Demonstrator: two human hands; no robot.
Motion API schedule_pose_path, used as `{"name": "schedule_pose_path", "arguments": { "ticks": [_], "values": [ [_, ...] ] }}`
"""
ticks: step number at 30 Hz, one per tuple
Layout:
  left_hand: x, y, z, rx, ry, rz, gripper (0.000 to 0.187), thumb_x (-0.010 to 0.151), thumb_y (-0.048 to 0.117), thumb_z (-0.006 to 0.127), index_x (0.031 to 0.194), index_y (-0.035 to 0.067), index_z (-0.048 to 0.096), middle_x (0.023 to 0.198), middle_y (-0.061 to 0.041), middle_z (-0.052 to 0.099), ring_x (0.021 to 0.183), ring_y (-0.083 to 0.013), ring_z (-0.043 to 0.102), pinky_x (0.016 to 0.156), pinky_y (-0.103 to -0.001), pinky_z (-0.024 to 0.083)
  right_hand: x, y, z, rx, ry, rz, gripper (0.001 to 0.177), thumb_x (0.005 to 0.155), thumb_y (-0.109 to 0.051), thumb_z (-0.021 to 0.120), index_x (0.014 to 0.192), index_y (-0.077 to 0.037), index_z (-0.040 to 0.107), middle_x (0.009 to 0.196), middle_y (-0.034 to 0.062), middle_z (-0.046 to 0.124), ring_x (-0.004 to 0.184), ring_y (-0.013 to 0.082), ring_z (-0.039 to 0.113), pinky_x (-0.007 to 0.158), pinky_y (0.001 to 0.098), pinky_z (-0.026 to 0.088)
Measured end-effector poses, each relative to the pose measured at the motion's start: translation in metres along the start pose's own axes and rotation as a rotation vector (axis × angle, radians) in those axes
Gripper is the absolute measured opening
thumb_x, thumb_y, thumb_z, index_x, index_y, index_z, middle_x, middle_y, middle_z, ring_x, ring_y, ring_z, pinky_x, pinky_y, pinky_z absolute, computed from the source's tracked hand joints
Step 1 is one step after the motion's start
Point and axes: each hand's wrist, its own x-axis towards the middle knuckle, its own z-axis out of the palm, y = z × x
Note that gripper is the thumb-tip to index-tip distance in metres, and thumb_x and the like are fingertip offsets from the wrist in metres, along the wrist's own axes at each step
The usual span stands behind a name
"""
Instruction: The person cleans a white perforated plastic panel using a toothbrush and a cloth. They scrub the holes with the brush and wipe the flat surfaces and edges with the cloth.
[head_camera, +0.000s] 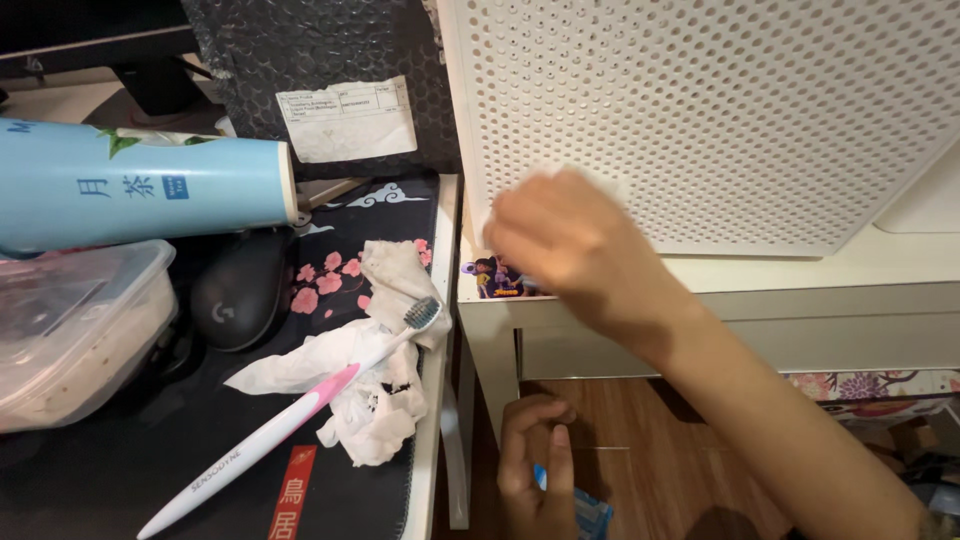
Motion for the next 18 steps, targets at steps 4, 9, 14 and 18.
{"name": "schedule_pose_path", "arguments": {
  "ticks": [4,9,14,18],
  "values": [
    [-0.002,0.005,-0.001,0.007,0.049,-0.034,0.020,0.093,0.000,0.056,0.110,-0.003,0.067,0.109,-0.015,0.066,0.103,-0.0228,0.065,0.098,-0.037,0.051,-0.019,0.001,-0.003,0.023,-0.054,0.030,0.003,0.086,-0.003,0.075,0.087,-0.004,0.072,0.090,0.0085,0.071,0.089,0.0220,0.068,0.079,0.0363,0.055],
    [-0.002,0.004,-0.002,0.045,0.030,-0.036,0.018,0.093,0.001,0.057,0.108,-0.002,0.066,0.107,-0.014,0.065,0.103,-0.0228,0.066,0.098,-0.036,0.050,-0.010,0.014,0.009,-0.017,0.227,0.047,0.005,0.100,0.000,0.074,0.100,-0.004,0.071,0.099,0.0090,0.069,0.097,0.0206,0.067,0.084,0.0327,0.055],
    [-0.003,0.000,-0.001,0.009,0.058,0.009,0.017,0.093,0.001,0.058,0.108,-0.003,0.066,0.109,-0.016,0.065,0.104,-0.0237,0.065,0.098,-0.035,0.049,0.009,-0.005,0.011,0.004,0.076,0.003,0.012,0.084,-0.005,0.071,0.093,0.000,0.065,0.096,0.0101,0.063,0.096,0.0262,0.064,0.082,0.0399,0.051],
    [-0.003,-0.005,0.000,-0.012,0.056,0.020,0.017,0.093,0.000,0.058,0.108,-0.003,0.067,0.109,-0.015,0.065,0.103,-0.0229,0.065,0.098,-0.035,0.049,-0.003,-0.003,-0.006,0.003,-0.011,0.028,0.011,0.081,-0.005,0.070,0.090,-0.001,0.066,0.093,0.0087,0.063,0.094,0.0260,0.064,0.080,0.0396,0.051]
  ]
}}
